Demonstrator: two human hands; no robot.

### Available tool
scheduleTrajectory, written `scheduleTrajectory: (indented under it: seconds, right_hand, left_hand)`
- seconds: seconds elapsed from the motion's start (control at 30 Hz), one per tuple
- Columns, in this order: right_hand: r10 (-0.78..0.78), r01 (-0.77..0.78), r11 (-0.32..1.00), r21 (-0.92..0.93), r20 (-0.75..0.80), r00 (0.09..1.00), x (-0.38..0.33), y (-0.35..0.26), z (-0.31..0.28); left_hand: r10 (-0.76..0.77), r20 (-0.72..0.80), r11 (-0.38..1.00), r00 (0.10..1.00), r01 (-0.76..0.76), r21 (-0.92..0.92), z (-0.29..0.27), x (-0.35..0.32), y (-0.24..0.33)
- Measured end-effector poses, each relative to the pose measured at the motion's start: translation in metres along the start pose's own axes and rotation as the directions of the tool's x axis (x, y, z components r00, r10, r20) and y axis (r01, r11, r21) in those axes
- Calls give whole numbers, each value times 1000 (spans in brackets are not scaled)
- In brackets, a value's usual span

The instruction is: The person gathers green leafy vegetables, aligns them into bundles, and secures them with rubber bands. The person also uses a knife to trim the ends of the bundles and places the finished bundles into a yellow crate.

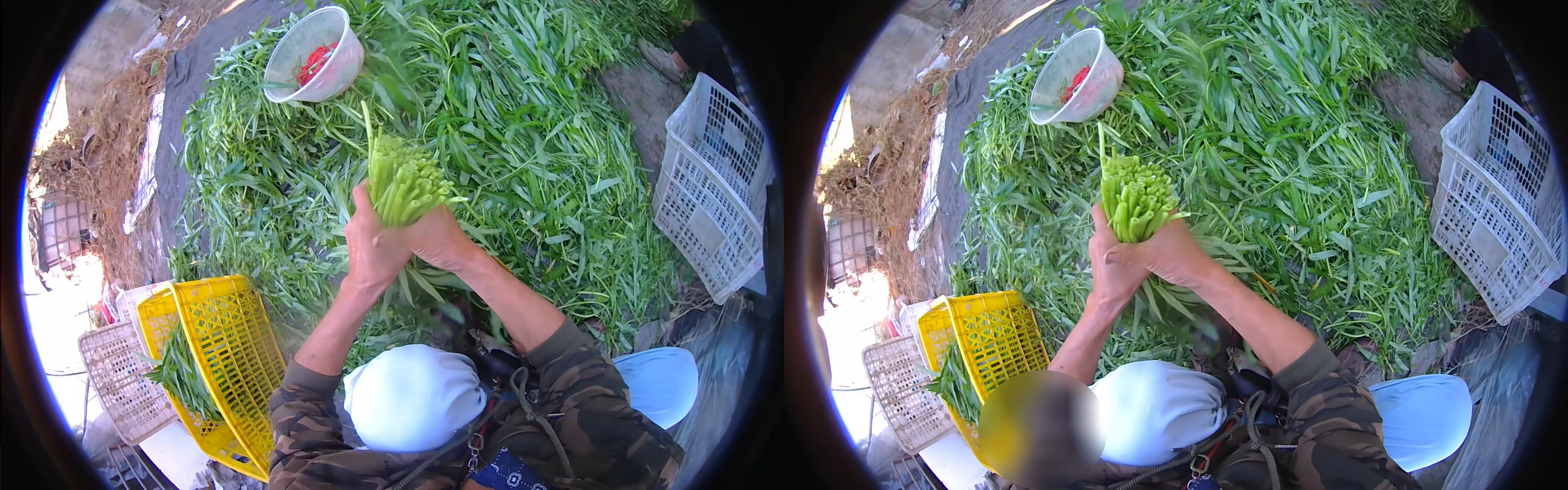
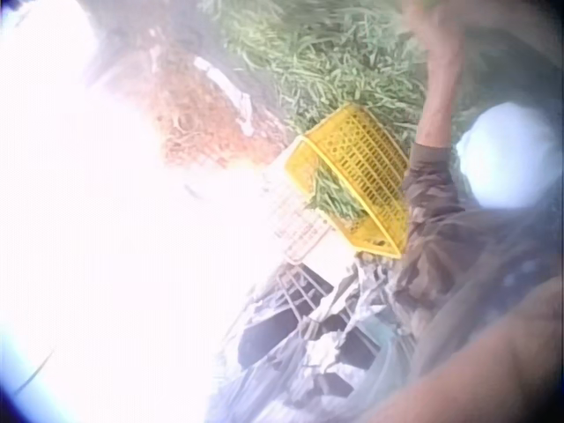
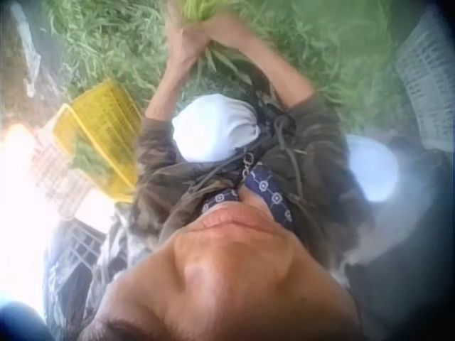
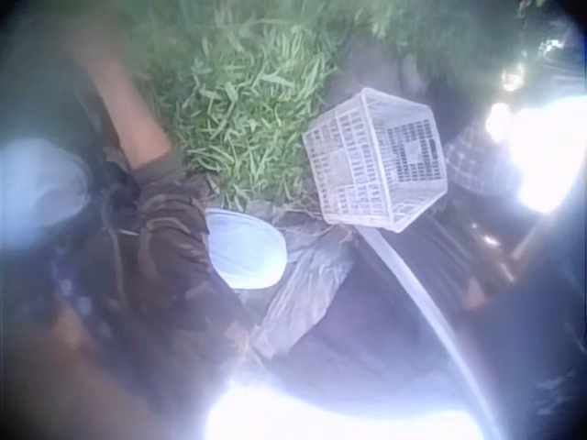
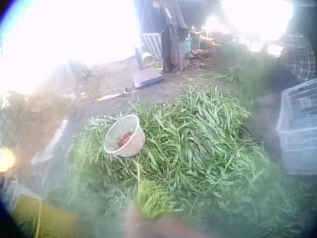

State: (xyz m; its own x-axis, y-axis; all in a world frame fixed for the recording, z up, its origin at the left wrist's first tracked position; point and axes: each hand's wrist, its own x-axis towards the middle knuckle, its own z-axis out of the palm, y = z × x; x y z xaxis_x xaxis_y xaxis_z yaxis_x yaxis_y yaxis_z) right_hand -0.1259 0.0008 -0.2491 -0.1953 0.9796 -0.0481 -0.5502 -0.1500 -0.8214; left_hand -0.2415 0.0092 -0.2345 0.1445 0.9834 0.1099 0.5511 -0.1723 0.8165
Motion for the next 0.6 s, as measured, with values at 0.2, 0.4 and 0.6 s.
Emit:
scheduleTrajectory:
  seconds: [0.2,0.4,0.6]
  right_hand:
    - [-6,7,1000,25,-33,999,-3,-5,-23]
    - [-21,14,995,95,70,997,-10,-5,-28]
    - [-15,16,1000,-13,35,999,-18,-15,-24]
  left_hand:
    - [95,-118,987,988,-109,-119,16,-9,8]
    - [140,112,990,984,-141,1,13,-13,6]
    - [118,187,979,975,-146,144,18,-24,-3]
